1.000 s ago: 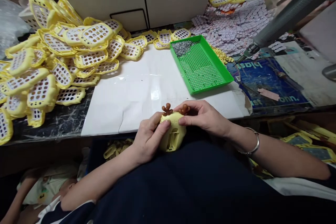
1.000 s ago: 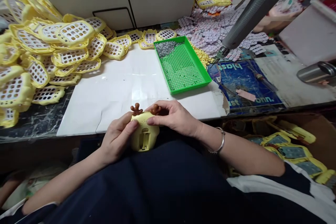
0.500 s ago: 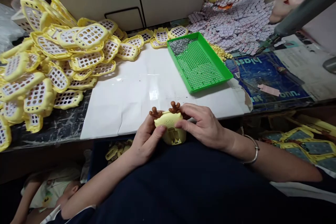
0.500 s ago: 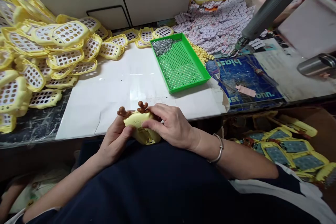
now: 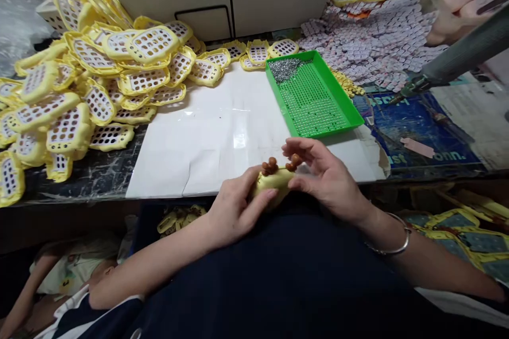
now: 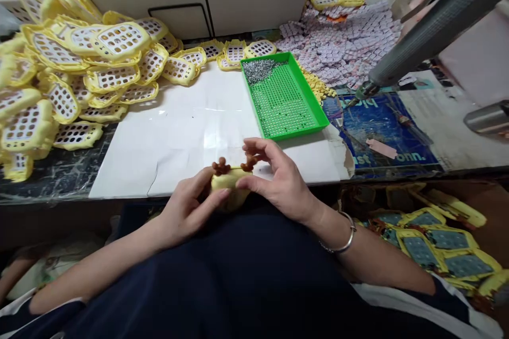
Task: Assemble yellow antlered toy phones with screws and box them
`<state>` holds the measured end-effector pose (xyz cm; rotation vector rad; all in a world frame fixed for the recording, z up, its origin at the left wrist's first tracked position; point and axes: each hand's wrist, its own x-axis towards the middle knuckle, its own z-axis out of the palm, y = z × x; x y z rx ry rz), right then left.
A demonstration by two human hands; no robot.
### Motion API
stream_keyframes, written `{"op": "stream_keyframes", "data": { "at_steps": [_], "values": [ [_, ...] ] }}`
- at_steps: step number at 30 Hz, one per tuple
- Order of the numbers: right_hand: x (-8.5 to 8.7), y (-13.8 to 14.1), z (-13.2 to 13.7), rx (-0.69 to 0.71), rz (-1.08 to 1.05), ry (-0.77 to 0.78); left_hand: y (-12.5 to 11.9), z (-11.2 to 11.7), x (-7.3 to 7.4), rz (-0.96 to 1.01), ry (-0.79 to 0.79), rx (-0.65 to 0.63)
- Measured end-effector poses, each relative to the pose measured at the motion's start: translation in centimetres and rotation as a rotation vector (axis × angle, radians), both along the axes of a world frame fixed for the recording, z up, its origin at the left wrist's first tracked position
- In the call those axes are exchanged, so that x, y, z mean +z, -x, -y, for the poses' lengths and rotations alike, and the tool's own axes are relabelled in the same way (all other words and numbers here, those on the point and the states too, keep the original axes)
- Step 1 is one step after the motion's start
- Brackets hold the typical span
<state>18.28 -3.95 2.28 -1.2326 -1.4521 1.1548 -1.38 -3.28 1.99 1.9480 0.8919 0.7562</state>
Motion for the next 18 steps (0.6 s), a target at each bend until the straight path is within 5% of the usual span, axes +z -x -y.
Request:
{"op": "stream_keyframes", "data": {
  "at_steps": [5,10,18],
  "values": [
    [2.3,0.4,0.2,0.227,0.382,-0.222,-0.5,0.3,0.8,-0.185,-0.295,-0.093],
    [1.5,1.2,0.8,0.15,0.417,-0.406,-0.8,0.7,0.7,-0.197,-0.353,-0.074],
    [0.8,1.3,1.5,0.118,0.314,-0.174,-0.4,1.0,0.5,-0.235,-0.216,-0.121]
  ]
}}
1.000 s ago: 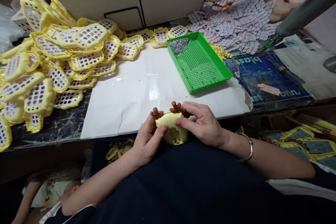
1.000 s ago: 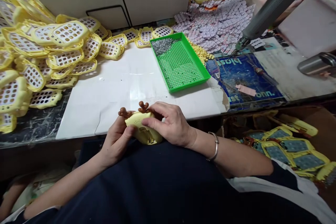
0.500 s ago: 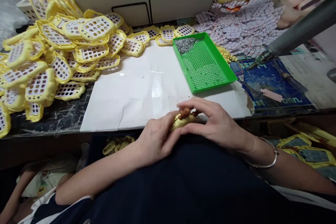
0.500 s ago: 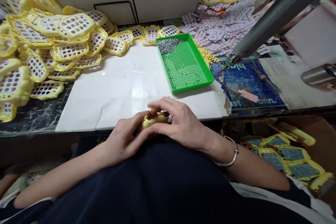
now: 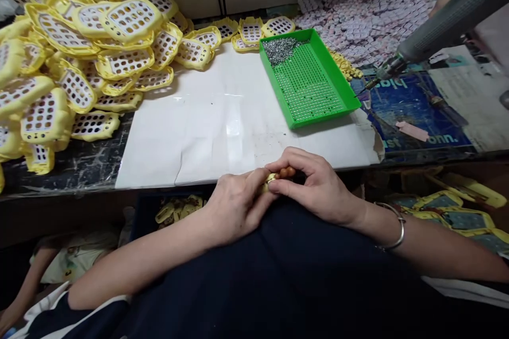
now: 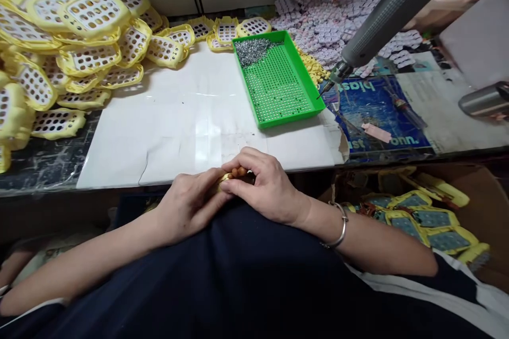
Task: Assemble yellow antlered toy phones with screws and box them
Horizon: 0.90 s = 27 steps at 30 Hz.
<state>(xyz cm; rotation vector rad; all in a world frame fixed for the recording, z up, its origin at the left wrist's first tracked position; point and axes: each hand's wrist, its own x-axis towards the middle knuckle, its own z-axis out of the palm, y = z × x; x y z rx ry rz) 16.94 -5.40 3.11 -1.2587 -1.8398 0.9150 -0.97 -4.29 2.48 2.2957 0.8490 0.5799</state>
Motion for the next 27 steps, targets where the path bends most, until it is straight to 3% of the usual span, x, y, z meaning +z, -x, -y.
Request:
{"op": "stream_keyframes", "data": {
  "at_steps": [7,12,15,22,27],
  "values": [
    [-0.1,-0.2,-0.3,0.011,-0.014,-0.002,0.6,-0.3,0.0,-0.024,0.001,0.019],
    [-0.2,-0.8,-0.6,0.004,-0.043,0.105,1.3,-0.5,-0.4,0.023,0.099,0.078],
    [-0.3,-0.8,-0.6,0.03,-0.041,0.16,1.3,-0.5,-0.4,0.048,0.06,0.053],
    [-0.7,-0.3,-0.9,0.043,-0.041,-0.012,0.8,0.0,-0.9,0.163,-0.075,0.086],
    [-0.7,-0.7,-1.4,0.013,-0.142,0.174,0.9,-0.4,-1.1,0.222,-0.007,0.146]
  ]
}}
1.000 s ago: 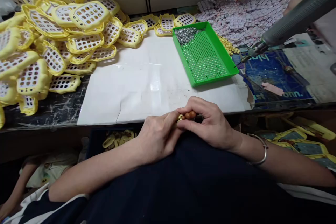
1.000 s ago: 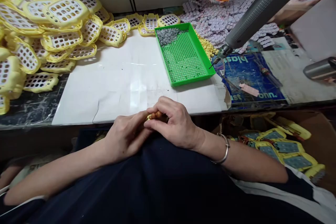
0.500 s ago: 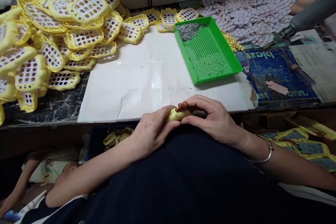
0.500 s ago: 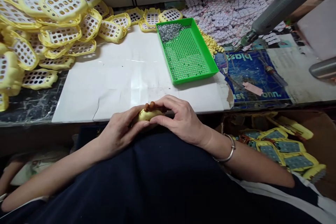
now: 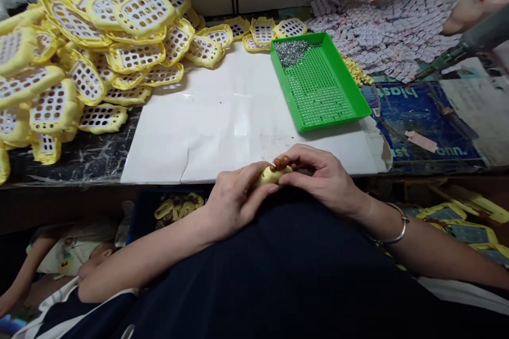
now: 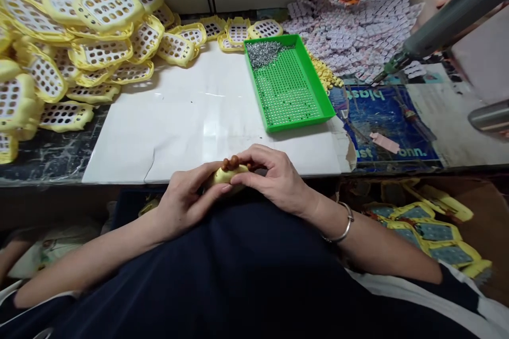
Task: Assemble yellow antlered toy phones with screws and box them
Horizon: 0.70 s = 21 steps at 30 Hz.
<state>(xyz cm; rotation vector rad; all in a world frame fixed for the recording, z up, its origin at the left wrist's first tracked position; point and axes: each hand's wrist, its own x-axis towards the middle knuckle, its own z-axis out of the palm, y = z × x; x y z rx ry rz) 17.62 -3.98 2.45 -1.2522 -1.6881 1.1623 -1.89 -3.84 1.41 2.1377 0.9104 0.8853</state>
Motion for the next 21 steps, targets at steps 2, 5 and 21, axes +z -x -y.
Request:
{"op": "stream_keyframes", "data": {
  "at_steps": [2,5,21],
  "values": [
    [0.1,-0.2,0.0,-0.038,-0.037,0.037,0.2,-0.2,0.0,0.037,0.057,0.034],
    [0.2,-0.1,0.0,-0.046,0.001,-0.065,0.4,-0.2,-0.1,0.134,0.085,0.065],
    [-1.1,-0.9,-0.9,-0.308,-0.092,-0.384,-0.2,-1.5,0.4,-0.016,-0.078,0.143]
  ]
}}
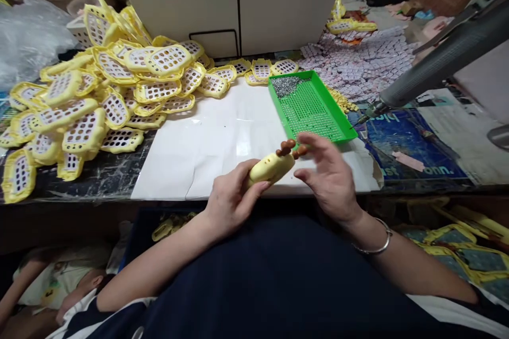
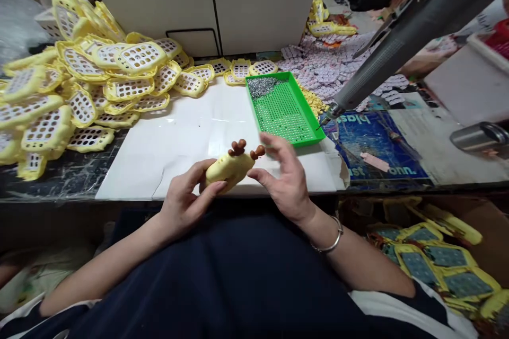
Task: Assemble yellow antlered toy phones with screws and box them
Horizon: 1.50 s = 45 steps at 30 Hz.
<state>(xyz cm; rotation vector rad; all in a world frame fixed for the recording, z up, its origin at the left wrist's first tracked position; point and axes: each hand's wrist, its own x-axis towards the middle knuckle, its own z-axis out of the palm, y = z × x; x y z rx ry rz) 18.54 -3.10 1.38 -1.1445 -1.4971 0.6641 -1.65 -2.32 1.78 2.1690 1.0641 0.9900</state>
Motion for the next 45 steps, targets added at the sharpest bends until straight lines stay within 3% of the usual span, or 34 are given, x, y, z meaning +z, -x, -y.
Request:
{"op": "stream_keyframes", "data": {
  "at_steps": [2,3,5,7,9,12,16,21,24,27,29,32,35,40,43,45],
  "values": [
    [0.8,-0.2,-0.1,-0.055,0.276,-0.312,0.0,-0.4,-0.1,-0.158,-0.171,-0.014],
    [1.0,-0.1,-0.2,-0.015,0.417,-0.411,0.0,-0.6,-0.3,-0.228,-0.245,-0.029],
    [1.2,0.0,-0.6,0.144,0.633,-0.439,0.1,-0.9,-0.6,-0.285,-0.335,-0.055],
    [0.9,0.1,-1.0,0.219,0.711,-0.341,0.3,-1.1,-0.9,-0.241,-0.331,-0.067],
    [0.5,0.1,-1.4,0.194,0.712,-0.273,0.7,-1.1,-1.1,-0.169,-0.272,-0.087],
    [0.3,0.0,-1.5,0.18,0.742,-0.303,1.2,-0.8,-1.3,-0.154,-0.229,-0.118],
    [0.4,0.5,-1.2,0.162,0.809,-0.324,0.8,-0.6,-1.7,-0.184,-0.336,-0.066],
    [0.1,0.9,-1.2,0.104,0.695,-0.281,0.2,-0.9,-2.1,-0.153,-0.436,-0.014],
    [-0.2,0.4,-1.6,0.152,0.637,-0.27,0.5,-1.0,-2.2,-0.004,-0.254,-0.055],
    [-0.1,0.1,-1.8,0.157,0.664,-0.281,1.0,-0.8,-2.1,0.099,0.003,-0.018],
    [0.3,0.3,-1.7,0.12,0.721,-0.333,1.1,-0.6,-2.0,0.108,0.053,0.019],
    [1.1,1.2,-1.4,0.131,0.788,-0.436,0.9,-0.4,-1.7,0.075,-0.078,0.004],
    [1.6,2.2,-1.2,0.194,0.759,-0.436,0.4,-0.5,-1.3,0.002,-0.242,-0.025],
    [1.2,3.3,-1.4,0.116,0.737,-0.466,-0.3,-0.7,-1.7,-0.018,-0.405,0.004],
    [0.9,3.6,-1.8,0.118,0.724,-0.464,-0.2,-0.7,-2.0,0.01,-0.344,0.02],
    [1.0,3.4,-2.1,0.173,0.714,-0.426,0.0,-0.7,-1.9,0.073,-0.179,0.031]
  ]
}}
